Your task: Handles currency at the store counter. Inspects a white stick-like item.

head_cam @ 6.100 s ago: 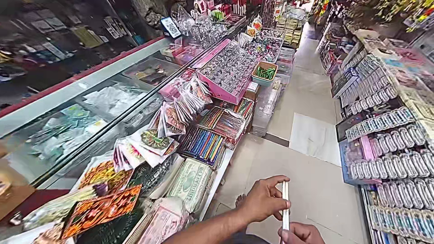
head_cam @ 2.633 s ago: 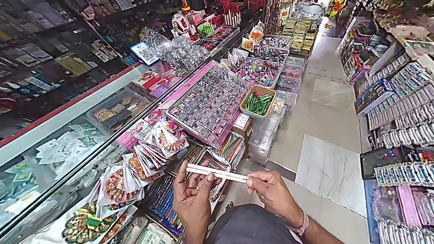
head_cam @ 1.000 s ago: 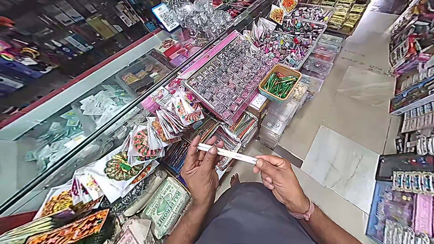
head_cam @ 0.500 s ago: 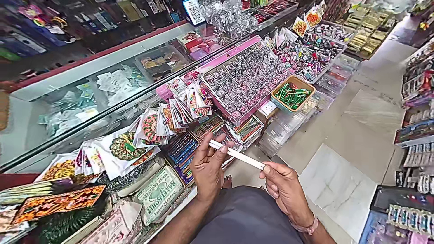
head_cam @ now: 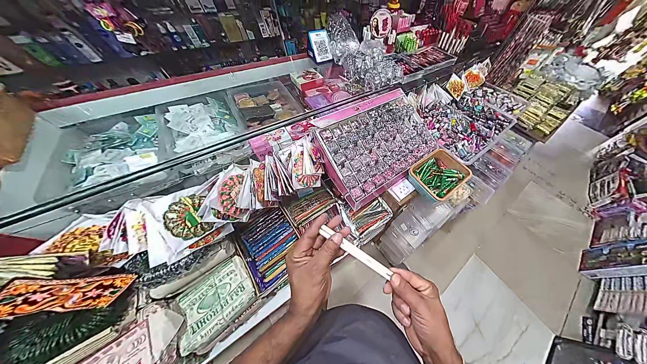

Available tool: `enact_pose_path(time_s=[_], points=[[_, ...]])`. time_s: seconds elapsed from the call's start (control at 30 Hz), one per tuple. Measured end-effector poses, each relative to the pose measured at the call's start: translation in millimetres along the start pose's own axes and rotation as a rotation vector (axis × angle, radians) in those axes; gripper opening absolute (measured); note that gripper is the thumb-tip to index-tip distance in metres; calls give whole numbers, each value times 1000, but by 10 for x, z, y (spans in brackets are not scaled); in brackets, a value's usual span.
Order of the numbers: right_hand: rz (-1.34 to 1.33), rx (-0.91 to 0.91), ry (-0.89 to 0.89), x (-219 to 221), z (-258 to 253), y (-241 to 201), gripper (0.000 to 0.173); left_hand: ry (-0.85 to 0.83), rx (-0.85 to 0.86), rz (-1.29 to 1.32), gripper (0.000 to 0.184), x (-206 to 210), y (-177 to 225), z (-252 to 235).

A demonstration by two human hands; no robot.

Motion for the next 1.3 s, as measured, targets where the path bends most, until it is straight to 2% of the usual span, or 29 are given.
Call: enact_pose_path(time_s=[0.07, 0.17, 0.2, 0.23, 0.33, 0.4, 0.6, 0.9, 1.07, 1.3], points=[[12, 5, 17, 15, -16, 10, 16, 0, 2, 11, 50, 4, -9, -11], [21, 4, 44, 30, -46, 14, 15, -1, -42, 26, 78, 16, -6, -32], [19, 6, 50, 36, -50, 15, 16, 3, -61, 32, 80, 16, -12, -36], [18, 10, 51, 42, -52, 18, 16, 2, -81, 36, 76, 16, -23, -30], [16, 17, 53, 48, -58, 55, 16, -30, -188, 18, 42, 38, -115, 78], [29, 17, 55, 43, -62, 87, 16, -93, -269, -1, 36, 49, -220, 198], [92, -36, 43, 5, -59, 139, 15, -212, -341, 12, 31, 56, -395, 351], [127, -31, 22, -24, -10, 165, 16, -223, -371, 41, 30, 43, -403, 359], [136, -3, 25, -9, -2, 183, 15, -231, -356, -6, 21, 31, -378, 337], [151, 22, -3, 8, -45, 216, 15, -212, -366, -35, 20, -3, -374, 297]])
Point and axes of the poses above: each hand's wrist, its own z-axis away from the middle knuckle, its own x-axis out of the palm, y = z × x, the point moved 4 cm from there along -z, towards the middle knuckle, and after that the axes turned 6 degrees about y, right-handed, at the moved point
